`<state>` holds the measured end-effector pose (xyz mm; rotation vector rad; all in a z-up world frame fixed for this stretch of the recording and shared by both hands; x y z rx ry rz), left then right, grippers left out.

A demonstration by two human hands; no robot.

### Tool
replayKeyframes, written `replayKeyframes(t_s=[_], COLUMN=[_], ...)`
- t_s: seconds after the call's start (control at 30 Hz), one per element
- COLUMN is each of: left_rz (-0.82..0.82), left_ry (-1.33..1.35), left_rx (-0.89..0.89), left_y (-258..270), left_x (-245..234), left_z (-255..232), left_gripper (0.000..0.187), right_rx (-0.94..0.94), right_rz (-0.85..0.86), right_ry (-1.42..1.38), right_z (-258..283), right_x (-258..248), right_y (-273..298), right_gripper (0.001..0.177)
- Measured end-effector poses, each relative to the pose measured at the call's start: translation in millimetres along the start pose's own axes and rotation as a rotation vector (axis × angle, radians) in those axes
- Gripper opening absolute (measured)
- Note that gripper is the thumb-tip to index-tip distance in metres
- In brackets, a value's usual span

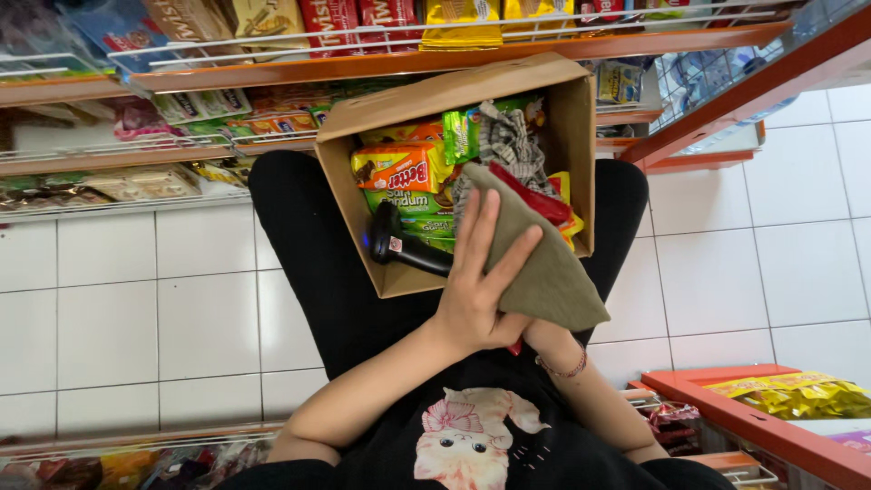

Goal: The person sits on the floor of a store aisle and restocks shelves with packaged snacks. They take items from a cardboard box on their lap, wipe the packaging with a cloth, scan the barcode with a handheld scanner, and place the items on the shelf.

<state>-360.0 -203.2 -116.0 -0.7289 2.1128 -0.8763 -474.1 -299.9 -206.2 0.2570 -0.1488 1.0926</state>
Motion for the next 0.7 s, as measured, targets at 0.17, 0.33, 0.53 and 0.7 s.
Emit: replayKeyframes(t_s=[0.17,0.33,0.53,0.7], left_rz=[0.013,0.133,0.214,0.228], left_ry=[-0.059,-0.131,-0.057,0.009], left_rx=[-0.104,0.054,0.088,0.190], left_y=[-17,-17,15,58], left_x=[-27,-36,-36,-37], left_z=[5,2,-2,10], left_gripper=[0.067,0.066,0.066,0.065], right_rx=[0.021,0.006,0.352,0.310], right_rz=[-0.145,0.042,0.060,-0.030], right_ry=[0.361,-0.027,-0.757,-0.540], right_z=[0,-1,-10,46], right_x=[17,17,17,18], right_y=[-4,-11,-37,-50], right_gripper=[0.056,0.063,0.068,0.072])
Point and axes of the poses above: each hand's wrist, its own y-axis away from the middle knuckle, its own x-axis out of the palm, z = x × y, the point moved 1 cm from there along -y, towards the middle knuckle, and after that the axes turned 15 degrees about x, right-handed, at the moved point
